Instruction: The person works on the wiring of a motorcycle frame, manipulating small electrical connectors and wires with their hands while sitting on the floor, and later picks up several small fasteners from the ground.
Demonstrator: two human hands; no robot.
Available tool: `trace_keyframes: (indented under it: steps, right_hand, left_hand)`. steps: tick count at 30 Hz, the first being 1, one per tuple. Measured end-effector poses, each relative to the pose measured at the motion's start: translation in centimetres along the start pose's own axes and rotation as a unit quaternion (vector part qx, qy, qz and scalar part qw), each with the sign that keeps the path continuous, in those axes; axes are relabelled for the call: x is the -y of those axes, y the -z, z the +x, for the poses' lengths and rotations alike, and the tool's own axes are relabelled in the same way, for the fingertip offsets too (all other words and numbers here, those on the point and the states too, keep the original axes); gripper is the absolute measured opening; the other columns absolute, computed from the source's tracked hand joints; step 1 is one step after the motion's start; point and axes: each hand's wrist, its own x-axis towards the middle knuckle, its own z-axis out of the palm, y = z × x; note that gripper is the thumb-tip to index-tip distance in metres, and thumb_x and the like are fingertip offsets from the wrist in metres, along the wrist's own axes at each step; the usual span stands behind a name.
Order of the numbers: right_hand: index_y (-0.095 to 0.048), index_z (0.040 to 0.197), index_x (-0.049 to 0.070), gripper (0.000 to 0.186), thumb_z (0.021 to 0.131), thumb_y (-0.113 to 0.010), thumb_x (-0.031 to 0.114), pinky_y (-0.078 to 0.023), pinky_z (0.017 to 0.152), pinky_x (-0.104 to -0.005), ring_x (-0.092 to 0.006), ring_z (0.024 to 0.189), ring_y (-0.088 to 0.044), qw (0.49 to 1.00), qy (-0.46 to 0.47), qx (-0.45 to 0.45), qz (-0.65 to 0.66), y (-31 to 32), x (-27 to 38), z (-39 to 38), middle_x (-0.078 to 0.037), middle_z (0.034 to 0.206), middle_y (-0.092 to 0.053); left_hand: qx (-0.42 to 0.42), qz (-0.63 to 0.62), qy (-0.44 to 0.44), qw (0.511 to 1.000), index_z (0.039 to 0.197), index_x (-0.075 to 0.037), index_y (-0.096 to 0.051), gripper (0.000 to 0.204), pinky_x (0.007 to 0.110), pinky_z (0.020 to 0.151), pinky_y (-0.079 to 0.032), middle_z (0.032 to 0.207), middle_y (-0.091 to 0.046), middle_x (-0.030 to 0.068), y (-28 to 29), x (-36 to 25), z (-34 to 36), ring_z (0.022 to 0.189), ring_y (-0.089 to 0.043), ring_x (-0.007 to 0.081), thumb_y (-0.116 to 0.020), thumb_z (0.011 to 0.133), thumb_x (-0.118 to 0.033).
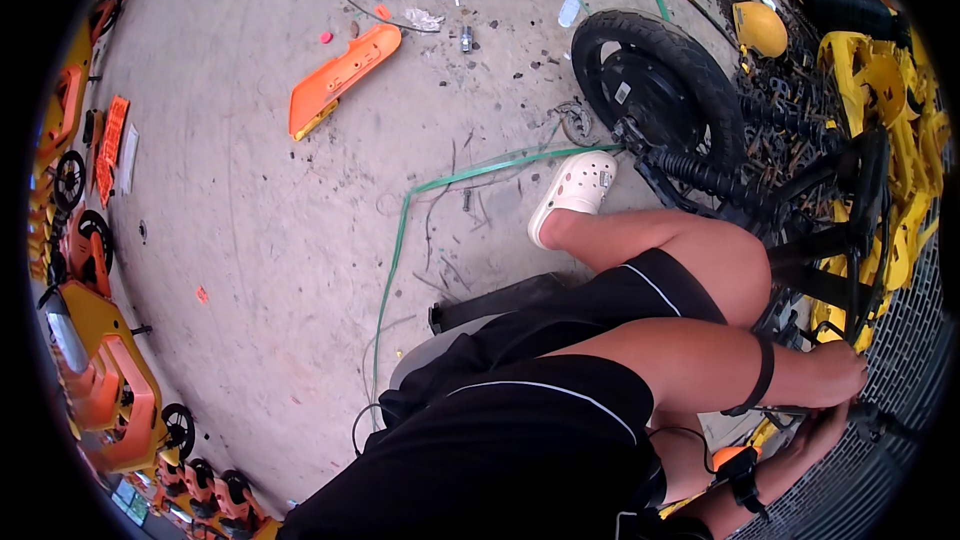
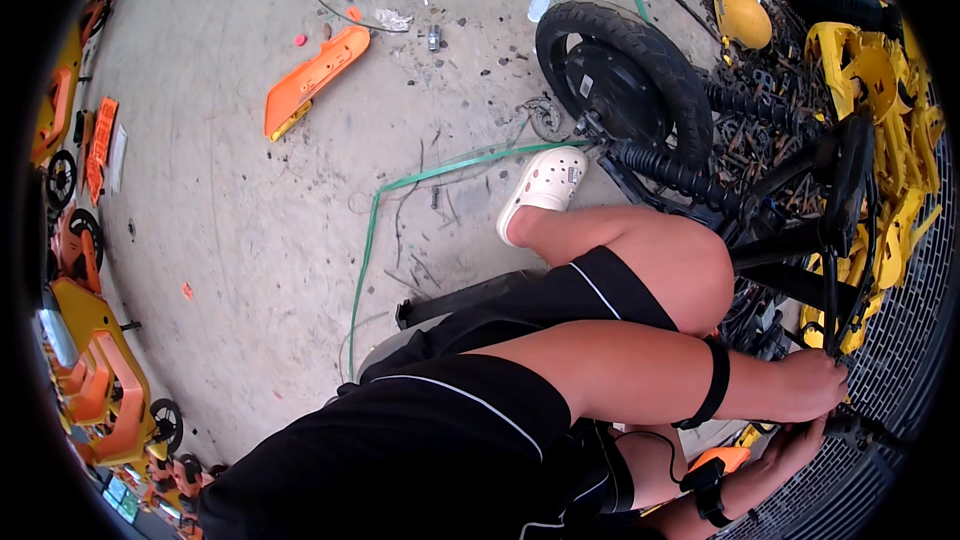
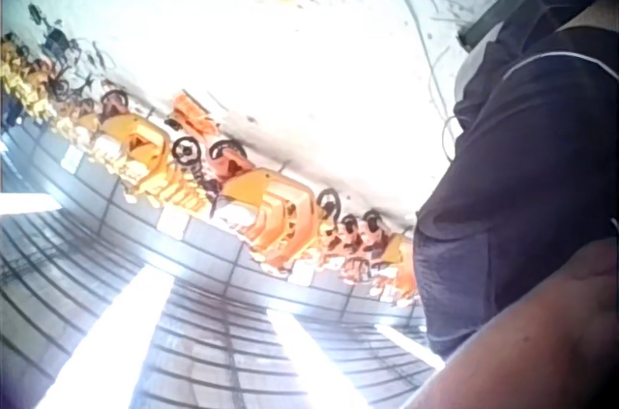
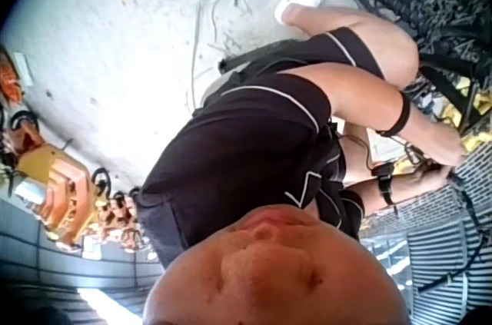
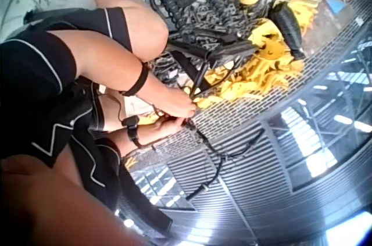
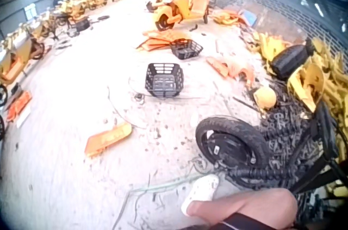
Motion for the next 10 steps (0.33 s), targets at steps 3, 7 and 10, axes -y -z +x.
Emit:
trace_keyframes:
  steps: [3,7,10]
  right_hand:
    - [-0.059,0.116,0.007,0.02,0.1,-0.06,0.018,-0.033,0.055,-0.0174,-0.0013,0.065,-0.044,1.0,0.014,-0.008,0.005,-0.1,-0.2,0.1,0.006,0.083,-0.052]
    - [-0.058,0.122,0.006,0.026,0.1,-0.061,0.02,-0.036,0.058,-0.0178,-0.0018,0.069,-0.047,0.998,0.056,0.025,-0.021,2.0,-1.4,0.9,0.006,0.086,-0.055]
    - [-0.056,0.128,0.004,0.034,0.1,-0.062,0.022,-0.042,0.067,-0.0206,-0.0045,0.08,-0.053,0.997,0.064,0.019,-0.037,2.5,-2.0,1.3,0.002,0.097,-0.06]
  left_hand:
    - [0.003,-0.006,0.013,1.0,0.093,0.001,-0.068,0.04,0.039,0.07,-0.056,0.091,-0.066,0.0151,0.5,-0.1,0.0,0.081,-0.069,0.0292,-0.079,0.062,-0.022]
    - [0.011,-0.056,0.054,0.997,0.093,0.001,-0.068,0.042,0.04,0.071,-0.057,0.093,-0.067,0.0147,-1.1,0.2,0.3,0.081,-0.069,0.03,-0.08,0.062,-0.025]
    - [0.068,-0.083,0.096,0.99,0.095,0.001,-0.068,0.045,0.04,0.073,-0.058,0.098,-0.068,0.0147,-2.7,0.7,1.0,0.086,-0.07,0.0319,-0.08,0.063,-0.028]
